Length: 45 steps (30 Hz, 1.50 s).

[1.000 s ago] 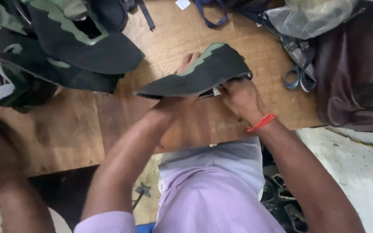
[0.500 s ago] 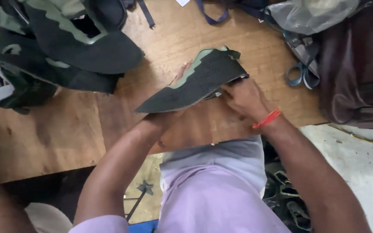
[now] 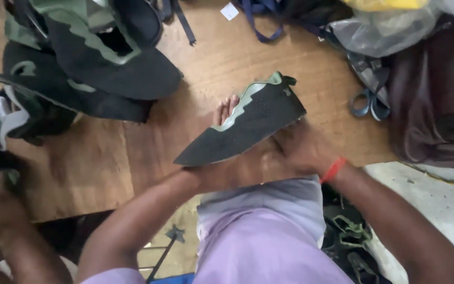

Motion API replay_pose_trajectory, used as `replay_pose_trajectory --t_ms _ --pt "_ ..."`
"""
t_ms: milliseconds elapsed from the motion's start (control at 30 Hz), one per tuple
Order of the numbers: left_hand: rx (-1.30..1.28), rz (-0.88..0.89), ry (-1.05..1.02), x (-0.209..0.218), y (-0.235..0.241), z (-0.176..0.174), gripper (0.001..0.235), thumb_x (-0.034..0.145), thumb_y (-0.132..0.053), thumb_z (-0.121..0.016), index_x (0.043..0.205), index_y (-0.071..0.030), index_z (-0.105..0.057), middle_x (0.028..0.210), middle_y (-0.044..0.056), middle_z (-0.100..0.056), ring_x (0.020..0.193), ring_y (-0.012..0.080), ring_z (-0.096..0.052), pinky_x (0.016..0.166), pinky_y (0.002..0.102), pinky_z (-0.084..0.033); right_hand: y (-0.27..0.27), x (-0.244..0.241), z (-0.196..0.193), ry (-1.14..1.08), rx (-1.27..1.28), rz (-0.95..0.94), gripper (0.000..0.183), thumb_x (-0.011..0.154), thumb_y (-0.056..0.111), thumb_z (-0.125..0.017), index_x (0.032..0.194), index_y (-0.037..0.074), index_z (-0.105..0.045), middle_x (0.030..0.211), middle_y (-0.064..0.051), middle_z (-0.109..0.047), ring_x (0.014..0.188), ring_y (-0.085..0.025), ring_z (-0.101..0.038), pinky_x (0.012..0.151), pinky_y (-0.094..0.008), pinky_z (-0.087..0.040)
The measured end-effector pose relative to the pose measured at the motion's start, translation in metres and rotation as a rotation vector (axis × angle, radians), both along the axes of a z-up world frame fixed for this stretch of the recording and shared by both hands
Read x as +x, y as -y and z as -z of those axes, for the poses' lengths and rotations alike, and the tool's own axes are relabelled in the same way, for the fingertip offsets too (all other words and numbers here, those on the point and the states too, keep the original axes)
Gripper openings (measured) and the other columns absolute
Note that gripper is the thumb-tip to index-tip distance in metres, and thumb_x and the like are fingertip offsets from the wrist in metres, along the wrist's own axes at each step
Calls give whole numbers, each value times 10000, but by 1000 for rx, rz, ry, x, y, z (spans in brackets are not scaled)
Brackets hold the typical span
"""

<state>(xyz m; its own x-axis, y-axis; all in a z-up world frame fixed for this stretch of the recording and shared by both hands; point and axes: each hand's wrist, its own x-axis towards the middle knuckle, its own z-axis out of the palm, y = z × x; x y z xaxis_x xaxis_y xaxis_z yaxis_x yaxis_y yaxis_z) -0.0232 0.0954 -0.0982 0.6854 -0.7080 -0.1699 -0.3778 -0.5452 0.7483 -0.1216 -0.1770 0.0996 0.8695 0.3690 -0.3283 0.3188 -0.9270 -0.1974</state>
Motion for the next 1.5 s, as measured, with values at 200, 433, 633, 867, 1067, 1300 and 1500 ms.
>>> replay_pose_trajectory --t_ms 200,433,633,867,1067,1300,1500 --pt "-11 13 8 13 45 -94 292 932 -198 -591 1188 -98 -686 1157 121 -689 1076 277 -633 946 401 -486 -29 1 18 228 156 13 1000 857 766 -535 1469 -23 -472 1519 -279 -432 1466 -422 -297 1218 -571 -135" --pt "19 67 -47 -15 50 -142 290 945 -186 -579 1195 -81 -683 1162 127 -696 1088 258 -648 968 387 -491 -13 9 27 387 215 -109 924 887 729 -493 1495 33 -502 1549 -226 -472 1492 -389 -343 1231 -539 -188" --pt "21 91 -98 -31 51 -159 289 957 -175 -569 1200 -66 -680 1166 132 -703 1099 242 -660 986 376 -496 -31 14 20 437 193 -6 835 897 699 -538 1394 29 -588 1454 -248 -542 1393 -417 -450 1182 -535 -277" --pt "2 69 -176 -41 39 -173 288 971 -163 -557 1206 -49 -677 1171 138 -711 1111 223 -674 1007 362 -501 -50 31 -2 391 390 296 328 935 228 -606 1222 91 -688 1240 -156 -694 1175 -356 -642 992 -455 -492" --pt "-78 -33 -111 -40 40 -178 336 966 -189 -577 1260 -31 -619 1204 169 -688 1131 254 -665 1010 375 -501 -59 60 13 606 444 123 305 912 221 -633 1169 71 -695 1172 -158 -710 1148 -367 -642 998 -473 -481" --pt "-177 -154 -17 -48 43 -181 470 954 -236 -615 1352 -6 -517 1261 220 -647 1164 313 -644 1010 400 -500 -48 35 6 626 367 83 412 891 329 -702 1206 64 -700 1226 -204 -693 1162 -421 -594 974 -559 -413" --pt "-262 -224 79 -38 51 -185 608 944 -277 -648 1430 14 -429 1310 264 -611 1191 363 -625 1011 422 -498 -44 1 -84 865 520 342 320 982 159 -672 1273 64 -582 1252 -200 -632 1271 -383 -564 1103 -518 -418"
